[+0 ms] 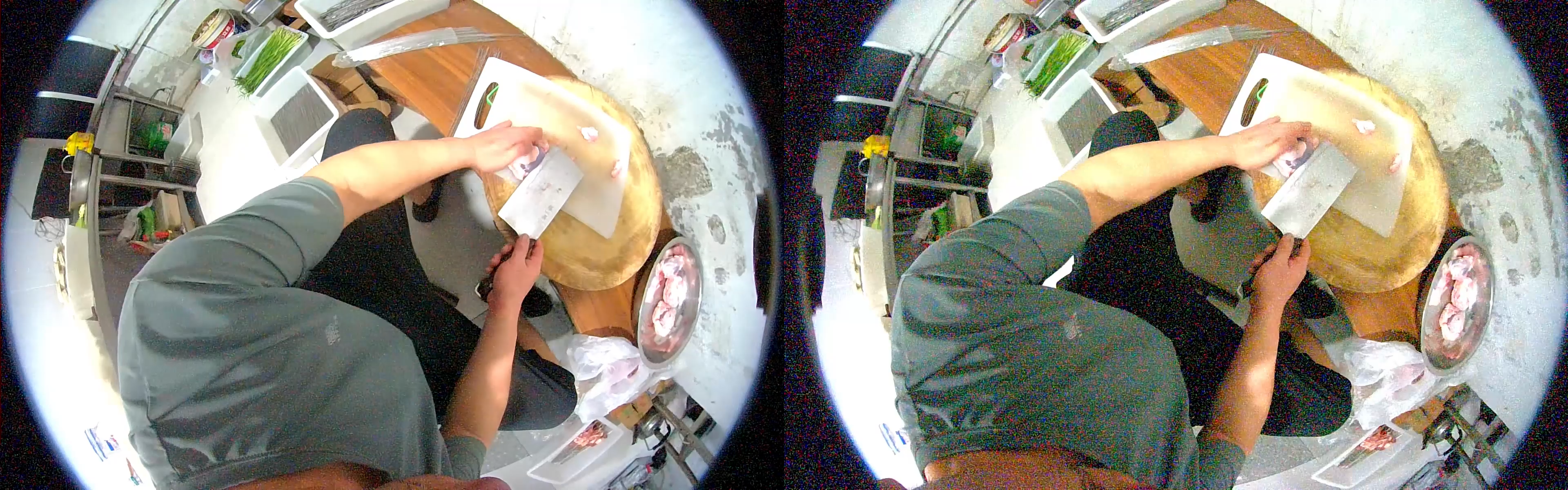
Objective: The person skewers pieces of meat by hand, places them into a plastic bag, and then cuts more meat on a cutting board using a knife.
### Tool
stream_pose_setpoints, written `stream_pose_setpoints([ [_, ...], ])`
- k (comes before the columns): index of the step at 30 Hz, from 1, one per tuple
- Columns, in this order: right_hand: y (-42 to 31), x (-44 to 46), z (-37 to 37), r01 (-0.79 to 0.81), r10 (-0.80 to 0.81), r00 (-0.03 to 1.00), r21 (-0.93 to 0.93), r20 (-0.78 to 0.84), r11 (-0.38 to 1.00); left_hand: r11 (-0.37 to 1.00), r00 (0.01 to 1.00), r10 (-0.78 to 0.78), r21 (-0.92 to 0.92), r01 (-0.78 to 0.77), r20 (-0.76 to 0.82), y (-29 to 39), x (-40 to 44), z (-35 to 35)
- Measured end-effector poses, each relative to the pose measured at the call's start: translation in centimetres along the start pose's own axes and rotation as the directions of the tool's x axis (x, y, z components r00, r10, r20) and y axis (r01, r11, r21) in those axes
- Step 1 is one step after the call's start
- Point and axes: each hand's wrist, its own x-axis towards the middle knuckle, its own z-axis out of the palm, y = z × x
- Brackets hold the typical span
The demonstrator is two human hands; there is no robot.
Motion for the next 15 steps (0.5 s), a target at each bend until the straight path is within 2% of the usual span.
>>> stream_pose_setpoints([
  [2,0.3,0.3,0.2,0.026,-0.026,0.999,0.008,-0.028,1.000,0.967,0.991,-0.096,-0.245,0.071,-0.089,-1.8,-0.1,0.4],
  [3,0.3,0.4,0.2,0.022,-0.021,0.999,0.017,-0.028,1.000,0.967,0.981,-0.050,-0.256,-0.001,-0.190,-1.3,-0.3,0.2],
  [6,0.4,0.4,-0.1,0.010,-0.010,0.999,0.025,-0.035,1.000,0.958,0.945,0.284,0.011,-0.286,-0.160,-0.9,-0.8,0.1],
  [7,0.1,0.2,-0.1,0.011,-0.010,0.999,0.020,-0.041,1.000,0.955,0.952,0.295,0.051,-0.292,-0.087,-0.7,-0.5,0.3],
  [10,0.5,0.3,-0.2,0.034,-0.035,0.998,-0.017,-0.043,0.999,0.961,0.967,0.247,0.142,-0.237,-0.056,0.0,-0.4,0.6],
  [13,0.6,0.3,-0.4,0.048,-0.050,0.998,-0.040,-0.033,0.998,0.919,0.947,0.314,0.274,-0.283,-0.074,-0.2,-0.2,0.5],
  [15,0.7,0.4,-0.4,0.052,-0.053,0.998,-0.047,-0.029,0.998,0.937,0.963,0.266,0.244,-0.248,-0.044,0.2,-0.1,0.4],
])
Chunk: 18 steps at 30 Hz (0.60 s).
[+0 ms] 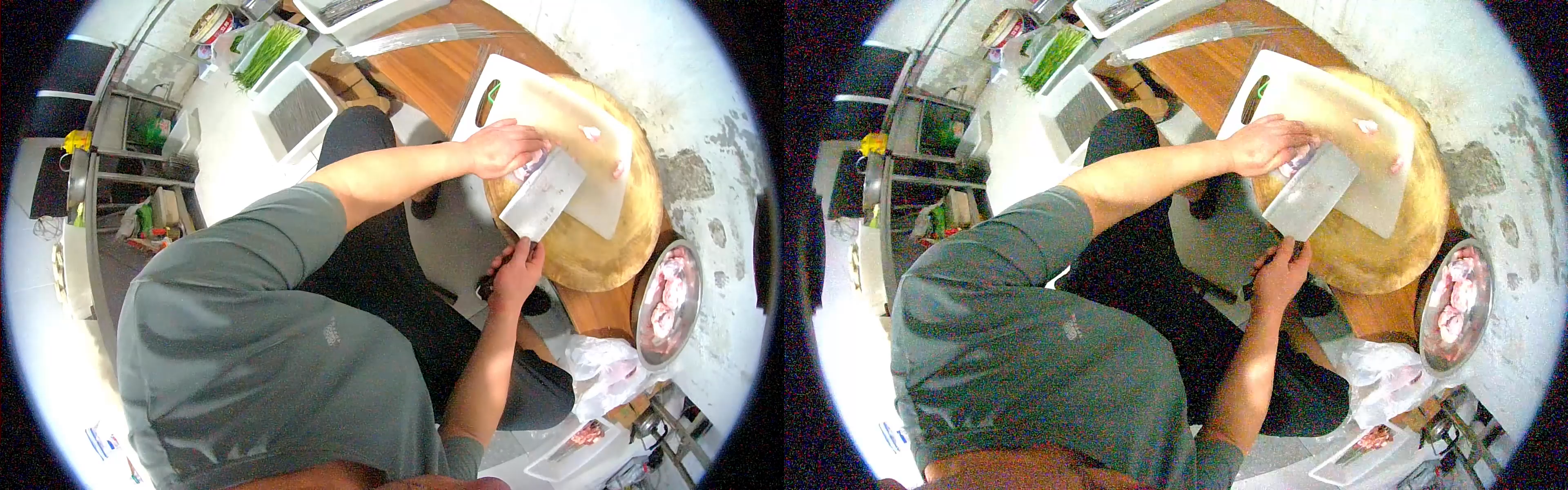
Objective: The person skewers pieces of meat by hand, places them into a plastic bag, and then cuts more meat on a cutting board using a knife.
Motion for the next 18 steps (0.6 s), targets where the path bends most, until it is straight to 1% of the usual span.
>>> stream_pose_setpoints([
  [1,0.1,0.1,0.0,-0.001,0.001,1.000,-0.005,-0.001,1.000,1.000,1.000,-0.022,-0.013,0.023,0.021,0.1,0.0,-0.2],
  [4,0.1,0.2,0.0,-0.004,0.004,1.000,0.000,0.005,1.000,0.998,0.999,-0.003,0.055,0.005,-0.037,-0.2,-0.2,0.6],
  [10,-1.0,0.3,0.1,-0.049,0.049,0.999,-0.026,0.002,0.998,0.999,0.999,-0.035,-0.029,0.036,0.036,0.5,0.3,-0.4],
  [11,-1.2,0.3,0.1,-0.057,0.057,0.998,-0.032,0.005,0.998,1.000,1.000,-0.012,-0.026,0.012,0.016,0.2,0.2,-0.1],
  [13,-2.3,0.4,0.2,-0.041,0.041,0.999,-0.117,0.002,0.992,0.999,0.999,0.035,-0.020,-0.035,-0.020,-0.3,0.1,0.2],
  [14,-2.6,0.3,0.1,-0.035,0.035,0.999,-0.161,-0.002,0.986,0.999,1.000,0.021,-0.023,-0.021,-0.007,-0.4,0.0,0.4],
  [16,-2.3,0.7,-0.3,-0.050,0.050,0.999,-0.150,-0.002,0.987,1.000,1.000,-0.001,-0.025,0.001,0.013,-0.4,0.1,0.2],
  [18,-1.8,0.8,-0.3,-0.054,0.055,0.998,-0.132,0.006,0.990,0.997,1.000,0.005,-0.071,-0.003,0.019,-0.7,0.2,0.3],
])
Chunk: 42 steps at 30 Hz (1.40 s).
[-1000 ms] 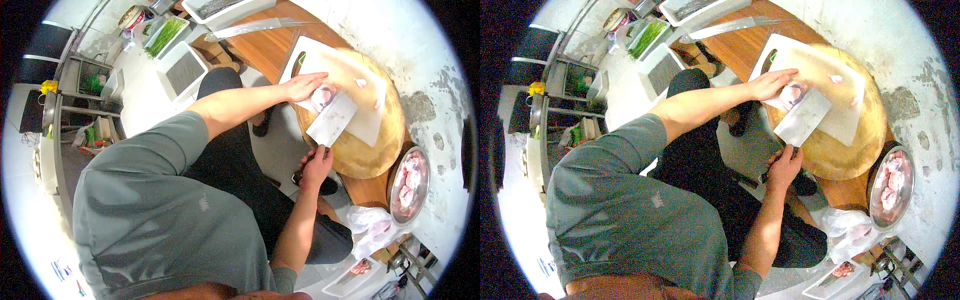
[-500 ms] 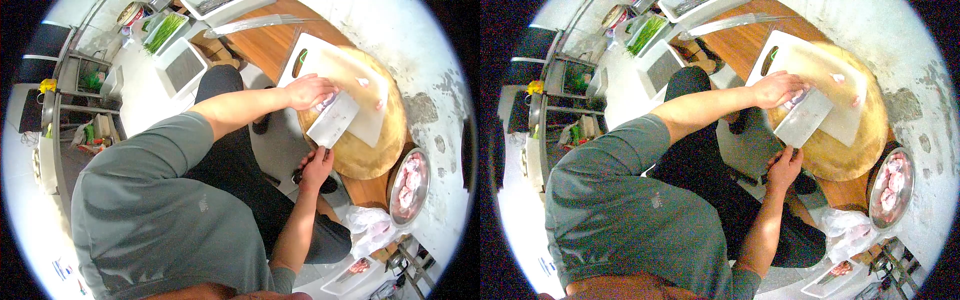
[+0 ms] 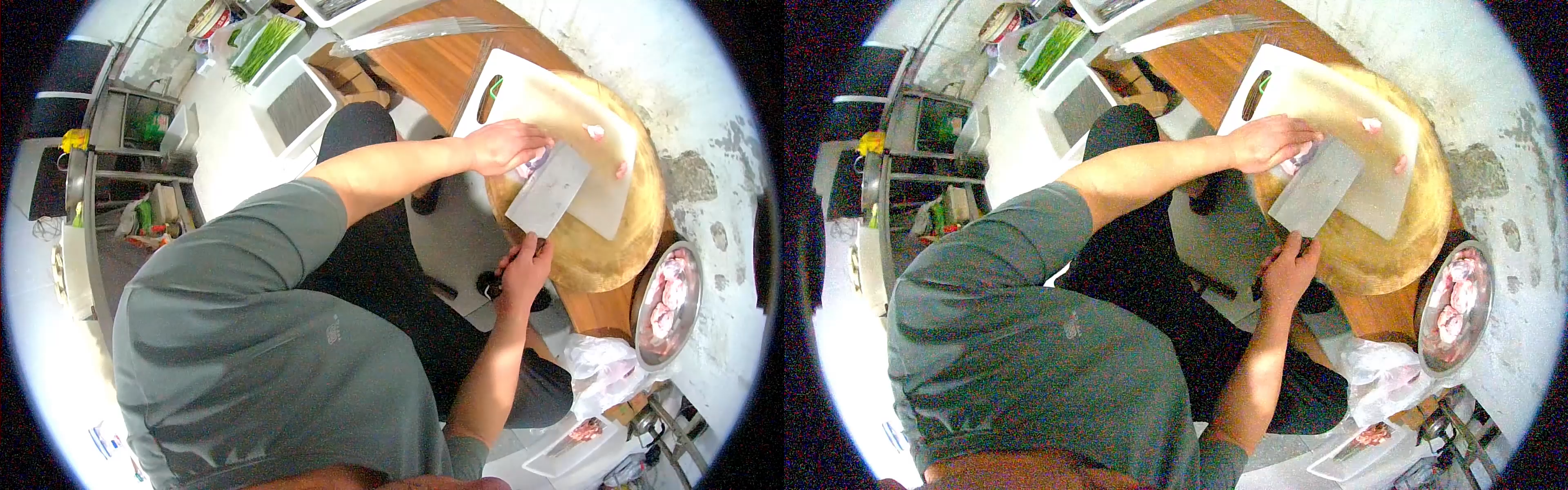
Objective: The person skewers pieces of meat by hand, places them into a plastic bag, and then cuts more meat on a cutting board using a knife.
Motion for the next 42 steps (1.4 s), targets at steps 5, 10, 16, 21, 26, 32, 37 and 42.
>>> stream_pose_setpoints([
  [5,2.7,0.0,0.7,0.039,-0.038,0.999,0.061,-0.016,0.997,0.989,0.990,0.119,0.083,-0.125,0.070,-0.5,-0.2,-0.8],
  [10,1.3,-1.9,1.3,-0.038,0.024,0.998,0.233,0.061,0.972,0.966,0.965,0.232,0.084,-0.243,0.125,-1.3,-0.1,-1.6],
  [16,2.1,-2.0,0.8,-0.067,0.034,0.995,0.378,0.091,0.923,0.972,0.970,0.230,0.022,-0.233,0.080,-1.3,0.0,-1.3],
  [21,1.3,-2.1,-0.5,0.000,0.015,0.999,0.308,-0.045,0.951,0.996,0.997,-0.078,-0.037,0.079,0.028,-3.2,1.2,-0.9],
  [26,1.1,-2.3,-2.2,0.058,0.019,0.981,0.388,-0.192,0.920,0.866,0.907,-0.420,0.284,0.411,-0.033,-7.0,7.6,-1.4],
  [32,3.2,-2.2,-3.4,0.045,0.047,0.972,0.381,-0.229,0.924,0.633,0.729,-0.684,0.483,0.606,-0.018,-11.8,11.1,-1.8],
  [37,3.5,-2.5,-4.1,0.026,0.108,0.958,0.456,-0.266,0.889,0.630,0.726,-0.685,0.457,0.628,-0.054,-11.5,10.1,-0.9],
  [42,3.7,-3.2,-4.6,0.127,0.032,0.953,0.495,-0.301,0.860,0.631,0.758,-0.642,0.481,0.608,-0.116,-8.3,8.5,-0.7],
])
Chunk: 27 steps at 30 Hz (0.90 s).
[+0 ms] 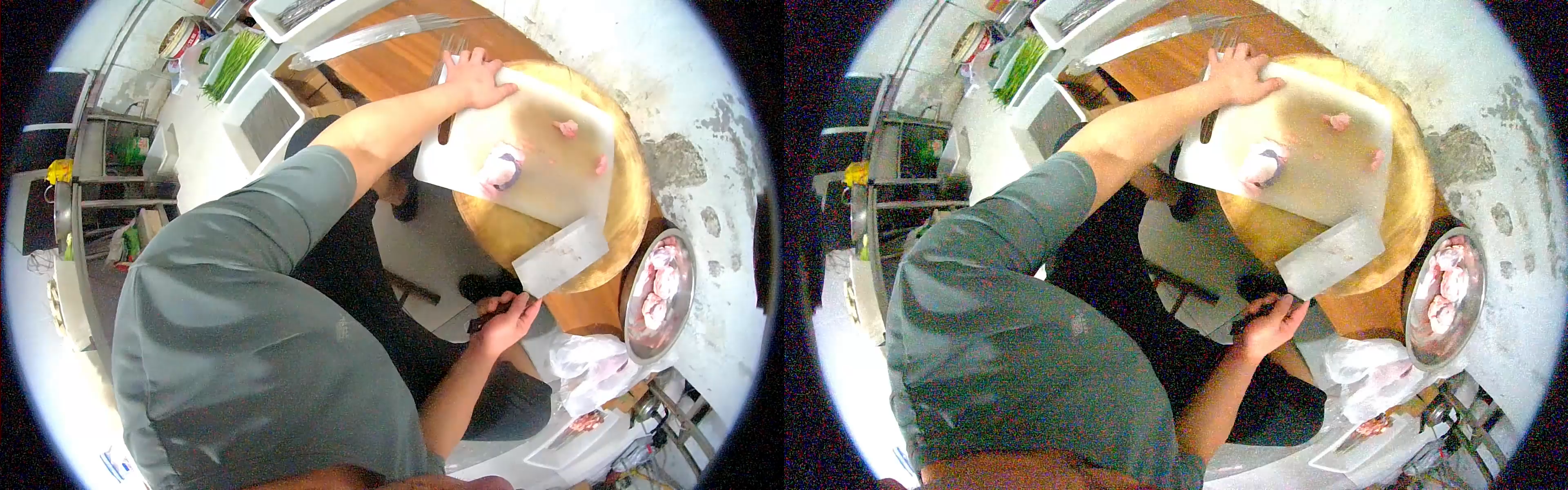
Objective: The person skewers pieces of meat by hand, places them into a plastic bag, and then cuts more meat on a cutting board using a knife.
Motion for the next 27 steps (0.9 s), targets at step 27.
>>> stream_pose_setpoints([
  [27,-1.4,-1.8,-2.0,0.028,-0.028,0.999,-0.031,-0.020,0.999,0.953,0.956,0.276,-0.095,-0.286,-0.103,3.0,-3.6,1.3],
])
